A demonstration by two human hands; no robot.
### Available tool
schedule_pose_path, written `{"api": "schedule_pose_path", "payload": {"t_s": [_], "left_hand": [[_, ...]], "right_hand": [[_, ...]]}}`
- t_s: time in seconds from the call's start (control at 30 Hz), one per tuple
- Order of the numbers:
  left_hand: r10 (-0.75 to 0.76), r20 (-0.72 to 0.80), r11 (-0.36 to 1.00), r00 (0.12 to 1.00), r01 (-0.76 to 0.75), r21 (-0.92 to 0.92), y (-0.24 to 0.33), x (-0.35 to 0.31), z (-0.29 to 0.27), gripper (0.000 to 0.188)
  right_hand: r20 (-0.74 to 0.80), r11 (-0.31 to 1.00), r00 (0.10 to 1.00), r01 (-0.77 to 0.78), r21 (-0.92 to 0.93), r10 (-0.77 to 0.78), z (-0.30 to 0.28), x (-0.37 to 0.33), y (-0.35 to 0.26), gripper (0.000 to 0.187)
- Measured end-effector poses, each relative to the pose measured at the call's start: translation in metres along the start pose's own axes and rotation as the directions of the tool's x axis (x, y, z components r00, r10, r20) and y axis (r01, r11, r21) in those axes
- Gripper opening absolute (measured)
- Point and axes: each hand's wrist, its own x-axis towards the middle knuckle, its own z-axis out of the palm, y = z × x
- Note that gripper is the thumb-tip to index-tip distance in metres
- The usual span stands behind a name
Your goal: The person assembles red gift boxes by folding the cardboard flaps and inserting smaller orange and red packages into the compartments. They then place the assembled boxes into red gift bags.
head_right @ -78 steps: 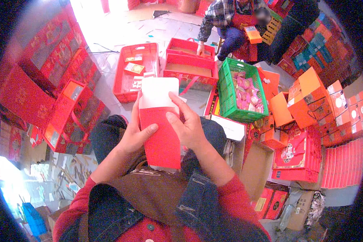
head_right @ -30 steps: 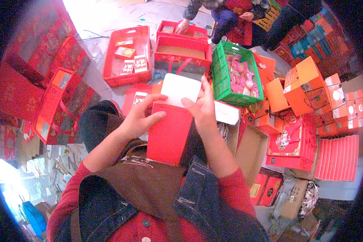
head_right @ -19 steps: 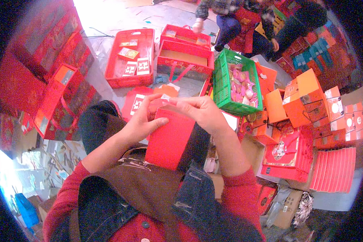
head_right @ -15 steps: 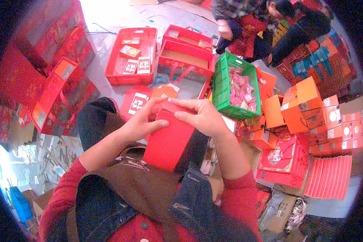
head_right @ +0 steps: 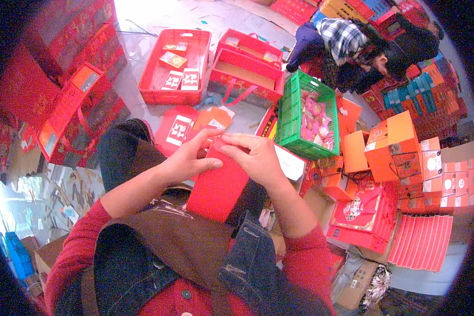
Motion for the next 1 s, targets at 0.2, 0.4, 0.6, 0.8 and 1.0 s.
{"api": "schedule_pose_path", "payload": {"t_s": [0.2, 0.4, 0.6, 0.8, 1.0], "left_hand": [[-0.010, 0.014, 0.996, 1.000, 0.011, -0.084, 0.003, -0.001, 0.001, 0.076], [-0.068, 0.008, 0.994, 0.998, 0.068, -0.082, 0.002, 0.002, 0.003, 0.078], [-0.007, -0.020, 0.999, 1.000, 0.006, -0.037, -0.015, 0.002, 0.003, 0.078], [0.006, -0.104, 1.000, 0.995, -0.008, -0.009, -0.012, 0.001, 0.010, 0.068], [0.070, -0.184, 0.996, 0.981, -0.080, -0.050, -0.015, -0.001, 0.022, 0.059]], "right_hand": [[0.068, 0.992, 0.994, -0.089, 0.086, 0.083, -0.010, 0.004, 0.001, 0.032], [0.028, 0.993, 0.998, -0.058, 0.101, 0.056, -0.002, 0.002, 0.011, 0.032], [0.029, 0.993, 1.000, 0.009, -0.117, -0.006, -0.003, 0.007, 0.000, 0.024], [-0.071, 0.980, 0.991, 0.099, -0.173, -0.112, 0.005, 0.002, 0.010, 0.020], [-0.119, 0.997, 0.990, 0.080, -0.006, -0.081, 0.005, -0.001, 0.015, 0.010]]}}
